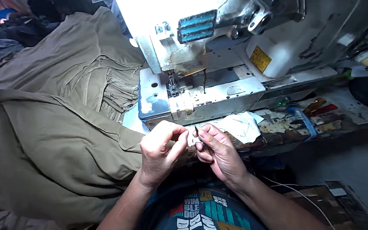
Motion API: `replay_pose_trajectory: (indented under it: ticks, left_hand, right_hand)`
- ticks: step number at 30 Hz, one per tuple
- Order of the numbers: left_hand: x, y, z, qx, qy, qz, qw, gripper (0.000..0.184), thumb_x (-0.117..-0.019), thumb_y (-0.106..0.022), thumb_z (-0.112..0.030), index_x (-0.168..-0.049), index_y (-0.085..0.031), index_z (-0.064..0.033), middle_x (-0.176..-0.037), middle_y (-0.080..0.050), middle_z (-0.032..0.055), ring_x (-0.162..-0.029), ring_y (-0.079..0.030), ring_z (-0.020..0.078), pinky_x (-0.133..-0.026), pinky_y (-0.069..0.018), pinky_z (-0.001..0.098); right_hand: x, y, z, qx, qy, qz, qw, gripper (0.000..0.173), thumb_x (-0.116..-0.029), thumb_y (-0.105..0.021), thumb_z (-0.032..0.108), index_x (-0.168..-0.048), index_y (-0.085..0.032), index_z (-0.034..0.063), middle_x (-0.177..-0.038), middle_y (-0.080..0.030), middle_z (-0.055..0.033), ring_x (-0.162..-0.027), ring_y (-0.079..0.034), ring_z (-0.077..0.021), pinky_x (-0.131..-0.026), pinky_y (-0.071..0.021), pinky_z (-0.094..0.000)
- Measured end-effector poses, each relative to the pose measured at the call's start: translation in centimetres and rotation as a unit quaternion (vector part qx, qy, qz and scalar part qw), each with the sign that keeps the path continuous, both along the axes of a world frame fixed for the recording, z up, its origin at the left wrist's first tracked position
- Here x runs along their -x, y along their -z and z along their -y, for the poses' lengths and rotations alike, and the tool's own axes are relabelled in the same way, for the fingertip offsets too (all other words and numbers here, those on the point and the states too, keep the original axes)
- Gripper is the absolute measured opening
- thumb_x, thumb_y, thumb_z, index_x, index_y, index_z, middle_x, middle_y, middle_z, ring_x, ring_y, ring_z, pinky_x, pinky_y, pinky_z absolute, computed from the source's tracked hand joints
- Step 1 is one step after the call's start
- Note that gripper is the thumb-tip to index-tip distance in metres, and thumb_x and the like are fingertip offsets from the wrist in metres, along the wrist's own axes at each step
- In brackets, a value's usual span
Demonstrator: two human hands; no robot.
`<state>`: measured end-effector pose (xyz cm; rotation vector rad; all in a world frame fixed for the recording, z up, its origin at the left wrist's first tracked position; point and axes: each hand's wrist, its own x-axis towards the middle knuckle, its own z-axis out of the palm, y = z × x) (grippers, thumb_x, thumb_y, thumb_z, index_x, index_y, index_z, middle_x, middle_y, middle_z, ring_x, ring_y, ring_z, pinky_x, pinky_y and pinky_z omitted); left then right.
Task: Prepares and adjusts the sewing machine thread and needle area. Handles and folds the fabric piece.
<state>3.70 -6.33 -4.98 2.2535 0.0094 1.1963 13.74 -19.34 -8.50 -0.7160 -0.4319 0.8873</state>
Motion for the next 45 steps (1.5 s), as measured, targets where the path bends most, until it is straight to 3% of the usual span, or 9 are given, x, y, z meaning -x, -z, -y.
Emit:
replay_pose_trajectory:
  ticks: [4,6,8,9,11,13,16,27,45]
  left_hand:
    - [-0.4,-1.2,-1.4,0.039,-0.053,-0.014,0.998,0.004,-0.0904,-0.068,-0.004,-0.09,-0.071,-0.001,-0.084,-0.069,0.0,-0.074,-0.065,0.0018,-0.069,-0.0558,0.0173]
    - [-1.2,-2.4,-2.6,0.052,-0.1,-0.046,0.993,0.007,-0.0938,-0.068,-0.008,-0.092,-0.071,-0.0023,-0.085,-0.068,-0.0012,-0.073,-0.065,0.0004,-0.067,-0.0566,0.0164]
    - [-2.5,-3.5,-4.0,0.046,-0.154,-0.095,0.982,0.008,-0.0947,-0.07,-0.013,-0.092,-0.071,-0.0054,-0.087,-0.066,-0.0016,-0.076,-0.064,-0.0008,-0.07,-0.0543,0.0155]
    - [-3.4,-3.7,-4.7,0.046,-0.176,-0.112,0.977,0.008,-0.0931,-0.072,-0.014,-0.091,-0.073,-0.0062,-0.089,-0.065,-0.0012,-0.08,-0.062,-0.0006,-0.074,-0.0521,0.0154]
    - [-4.7,-4.0,-5.9,0.057,-0.211,-0.145,0.965,0.009,-0.0914,-0.074,-0.017,-0.089,-0.075,-0.0081,-0.089,-0.064,-0.0019,-0.082,-0.061,-0.0008,-0.076,-0.0497,0.0162]
    - [-5.4,-4.3,-6.3,0.084,-0.231,-0.17,0.954,0.009,-0.0909,-0.075,-0.017,-0.086,-0.073,-0.0088,-0.083,-0.065,-0.0038,-0.076,-0.06,-0.0022,-0.072,-0.0485,0.0171]
    - [-5.8,-4.6,-6.4,0.119,-0.229,-0.189,0.947,0.009,-0.0897,-0.074,-0.012,-0.081,-0.072,-0.0105,-0.076,-0.066,-0.0088,-0.066,-0.056,-0.0045,-0.064,-0.0459,0.0156]
    - [-6.5,-5.2,-6.0,0.192,-0.221,-0.19,0.937,0.02,-0.0866,-0.071,-0.005,-0.071,-0.067,-0.0155,-0.062,-0.061,-0.012,-0.054,-0.051,-0.0039,-0.054,-0.0421,0.0144]
    - [-6.7,-5.2,-6.1,0.197,-0.224,-0.188,0.936,0.022,-0.0865,-0.07,-0.006,-0.068,-0.065,-0.0179,-0.059,-0.059,-0.0134,-0.051,-0.051,-0.004,-0.052,-0.0426,0.0139]
  right_hand:
    - [-1.1,2.1,0.2,0.025,0.156,0.294,0.943,0.008,-0.0995,-0.063,0.012,-0.103,-0.066,0.0056,-0.086,-0.067,0.0044,-0.068,-0.057,0.0051,-0.06,-0.0471,-0.0099]
    - [-2.5,3.1,0.3,0.086,0.269,0.509,0.813,0.024,-0.0963,-0.07,0.027,-0.104,-0.072,0.0046,-0.094,-0.075,-0.0026,-0.081,-0.068,-0.0032,-0.072,-0.055,-0.0183]
    - [-3.9,4.1,0.0,0.145,0.337,0.645,0.67,0.028,-0.0944,-0.069,0.033,-0.099,-0.078,0.0064,-0.083,-0.074,-0.0091,-0.071,-0.07,-0.0185,-0.06,-0.0539,-0.0313]
    - [-4.5,4.7,-0.1,0.171,0.341,0.686,0.62,0.029,-0.0949,-0.066,0.034,-0.097,-0.079,0.0079,-0.079,-0.073,-0.0104,-0.068,-0.07,-0.0241,-0.056,-0.0534,-0.0357]
    - [-5.0,5.7,-0.2,0.216,0.316,0.727,0.57,0.027,-0.0974,-0.062,0.034,-0.099,-0.079,0.0132,-0.082,-0.071,-0.0114,-0.084,-0.069,-0.033,-0.07,-0.0548,-0.0437]
    - [-5.1,6.2,-0.1,0.201,0.307,0.731,0.575,0.024,-0.0986,-0.061,0.034,-0.104,-0.08,0.0194,-0.094,-0.073,-0.0116,-0.107,-0.065,-0.0353,-0.094,-0.0495,-0.0472]
    - [-5.1,6.7,0.1,0.123,0.333,0.69,0.631,0.019,-0.0981,-0.066,0.03,-0.104,-0.08,0.0193,-0.102,-0.071,-0.0125,-0.113,-0.062,-0.0306,-0.102,-0.0452,-0.0418]
    - [-5.4,7.0,0.5,0.077,0.346,0.617,0.702,0.014,-0.0967,-0.067,0.021,-0.103,-0.078,0.0164,-0.097,-0.072,-0.0088,-0.108,-0.063,-0.0214,-0.098,-0.048,-0.0309]
    - [-5.4,7.0,0.6,0.063,0.353,0.604,0.712,0.012,-0.0959,-0.067,0.018,-0.101,-0.078,0.0149,-0.092,-0.072,-0.0073,-0.104,-0.064,-0.0202,-0.094,-0.0495,-0.0298]
